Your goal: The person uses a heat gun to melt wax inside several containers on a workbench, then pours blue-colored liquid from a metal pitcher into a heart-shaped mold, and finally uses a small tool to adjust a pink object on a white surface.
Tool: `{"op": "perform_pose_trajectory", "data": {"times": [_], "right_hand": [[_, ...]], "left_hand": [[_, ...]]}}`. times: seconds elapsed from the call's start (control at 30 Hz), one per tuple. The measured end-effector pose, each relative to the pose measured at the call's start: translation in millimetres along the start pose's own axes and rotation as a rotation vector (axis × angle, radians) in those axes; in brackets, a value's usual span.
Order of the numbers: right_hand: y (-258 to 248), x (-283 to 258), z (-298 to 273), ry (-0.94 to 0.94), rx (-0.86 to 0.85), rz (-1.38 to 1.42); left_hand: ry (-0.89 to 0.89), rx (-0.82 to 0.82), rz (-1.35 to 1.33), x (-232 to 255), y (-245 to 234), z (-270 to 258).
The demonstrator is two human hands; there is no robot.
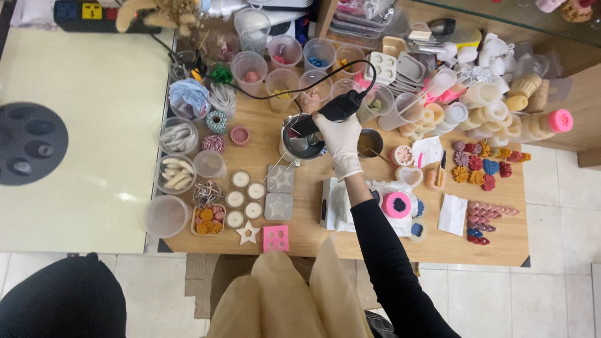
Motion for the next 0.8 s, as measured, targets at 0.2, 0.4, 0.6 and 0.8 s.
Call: {"op": "perform_pose_trajectory", "data": {"times": [0.2, 0.4, 0.6, 0.8], "right_hand": [[-6, 9, 10, -0.15, -0.039, 0.116], [-8, 14, 14, 0.05, -0.061, 0.159], [-12, 21, 20, -0.317, -0.088, 0.18], [-18, 11, 17, -0.064, -0.076, 0.209]], "left_hand": [[-0.154, -0.018, -0.184, 13, -17, -17], [-0.346, -0.07, -0.8, -44, 173, 160], [-0.373, -0.605, -1.915, -33, 441, 247], [-0.468, -1.155, -2.637, 18, 492, 289]]}}
Point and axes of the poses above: each hand's wrist, its own z-axis towards the middle knuckle, its own y-axis out of the palm, x = y × z, the point moved 4 cm from there along z, towards the middle knuckle, and after that the axes turned 15 degrees about -y, right-handed, at the moved point
